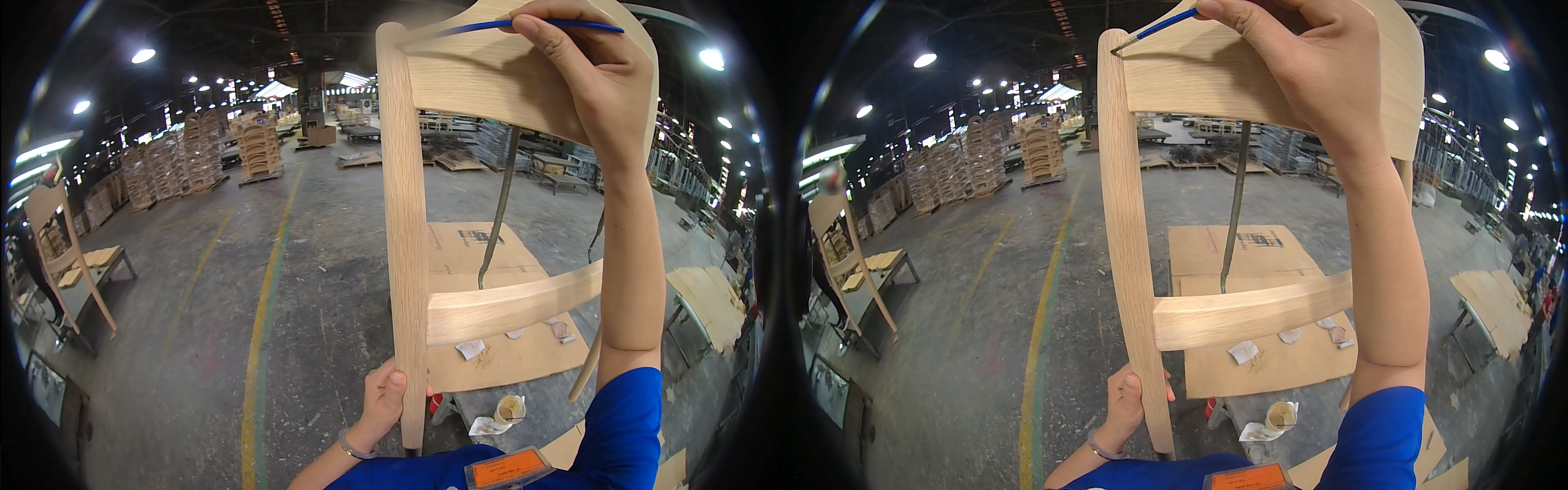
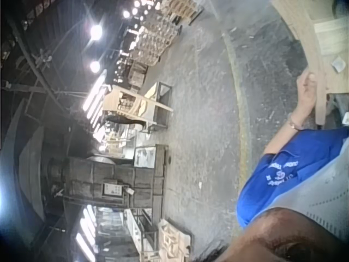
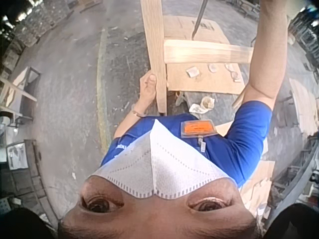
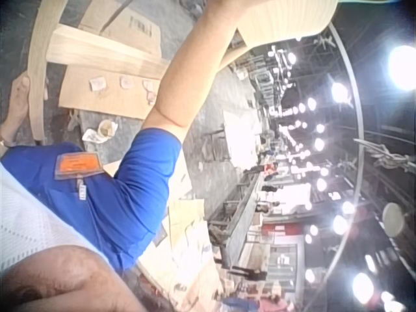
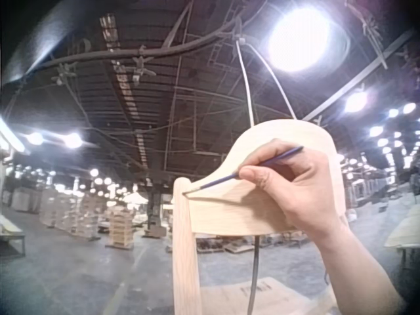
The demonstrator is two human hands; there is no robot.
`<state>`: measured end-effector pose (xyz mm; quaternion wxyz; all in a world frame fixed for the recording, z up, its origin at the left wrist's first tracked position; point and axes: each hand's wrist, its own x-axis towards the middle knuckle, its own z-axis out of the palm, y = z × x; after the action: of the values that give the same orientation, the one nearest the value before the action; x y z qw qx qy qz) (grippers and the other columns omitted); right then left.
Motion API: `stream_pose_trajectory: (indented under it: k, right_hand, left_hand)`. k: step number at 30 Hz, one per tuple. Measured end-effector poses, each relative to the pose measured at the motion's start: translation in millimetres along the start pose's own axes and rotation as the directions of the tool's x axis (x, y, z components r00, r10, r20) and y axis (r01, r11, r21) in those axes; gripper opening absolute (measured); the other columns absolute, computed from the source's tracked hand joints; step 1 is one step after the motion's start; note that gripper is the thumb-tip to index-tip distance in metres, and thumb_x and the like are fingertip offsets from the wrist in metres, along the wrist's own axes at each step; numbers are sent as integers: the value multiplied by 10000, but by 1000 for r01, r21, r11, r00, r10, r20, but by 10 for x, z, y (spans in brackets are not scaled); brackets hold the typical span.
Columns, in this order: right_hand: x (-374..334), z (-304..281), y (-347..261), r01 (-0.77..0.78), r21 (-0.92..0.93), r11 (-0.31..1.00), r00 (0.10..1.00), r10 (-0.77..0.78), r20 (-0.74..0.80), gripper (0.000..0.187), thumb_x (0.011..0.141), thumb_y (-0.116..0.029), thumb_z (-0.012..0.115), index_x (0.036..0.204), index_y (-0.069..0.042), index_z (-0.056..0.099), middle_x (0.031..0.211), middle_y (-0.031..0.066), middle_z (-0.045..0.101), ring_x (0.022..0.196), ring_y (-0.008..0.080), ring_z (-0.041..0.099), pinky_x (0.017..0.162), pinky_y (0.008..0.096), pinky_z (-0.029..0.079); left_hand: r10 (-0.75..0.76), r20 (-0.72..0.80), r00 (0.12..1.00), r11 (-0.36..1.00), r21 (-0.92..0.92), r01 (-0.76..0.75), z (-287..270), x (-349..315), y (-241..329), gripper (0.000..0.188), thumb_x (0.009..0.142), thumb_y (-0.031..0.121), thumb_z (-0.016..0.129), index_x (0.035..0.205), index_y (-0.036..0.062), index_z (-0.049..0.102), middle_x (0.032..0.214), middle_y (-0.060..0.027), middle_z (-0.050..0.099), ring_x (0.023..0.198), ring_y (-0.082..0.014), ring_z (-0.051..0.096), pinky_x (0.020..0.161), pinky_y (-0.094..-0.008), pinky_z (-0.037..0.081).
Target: The person applies a light-colored finish to a wooden chair using a small brush. They repeatedly dip the brush into a container and paint the chair's backrest and legs, rotating the chair to reach different areas.
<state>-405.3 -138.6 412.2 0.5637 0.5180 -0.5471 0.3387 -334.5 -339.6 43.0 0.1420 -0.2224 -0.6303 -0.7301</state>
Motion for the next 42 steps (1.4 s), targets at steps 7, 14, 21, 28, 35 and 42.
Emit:
stream_pose_trajectory:
  k: [7,14,21,28,35,42]
  right_hand:
    - [-32,39,60,17,13,1000,1000,-17,6,59,946,13,746,962,63,773,944,61,742,865,110,679,767,243,528]
    - [141,138,27,9,35,999,1000,-9,-1,59,942,9,750,944,61,777,939,58,744,863,113,683,767,245,530]
    - [-54,76,86,29,10,1000,1000,-29,-3,59,944,-5,759,960,49,777,927,55,746,851,107,690,757,236,538]
    - [-110,73,214,-4,91,996,1000,5,-17,66,952,-12,759,973,50,759,929,55,747,835,93,689,739,225,542]
    - [-99,155,269,-27,179,983,999,32,-28,62,959,-9,746,979,49,754,926,50,741,843,92,685,743,222,539]
    - [-257,90,194,-106,218,970,994,107,9,60,967,-25,744,987,32,752,930,44,742,843,89,686,750,218,536]
  left_hand:
    - [6,-11,1000,1000,8,-6,-10,3,-53,811,1057,719,374,1108,-45,642,836,-102,713,729,-167,736,638,-274,563]
    - [19,-32,999,1000,19,-18,-66,48,52,802,1060,712,378,1104,-44,642,829,-105,716,724,-171,736,638,-278,563]
    - [-3,-55,998,1000,1,3,37,16,-93,799,1063,709,377,1088,-41,649,814,-109,722,722,-173,733,635,-281,559]
    - [13,-59,998,1000,2,-13,13,16,-162,785,1071,694,381,1096,-43,650,820,-115,722,723,-178,731,635,-284,557]
    - [-6,-70,998,997,-83,0,-23,6,-210,743,1067,653,480,1178,-57,670,869,-100,758,808,-146,736,731,-281,579]
    - [26,-106,994,1000,-11,-27,55,-34,-301,772,1074,674,409,1128,-56,655,832,-122,728,742,-178,726,674,-298,564]
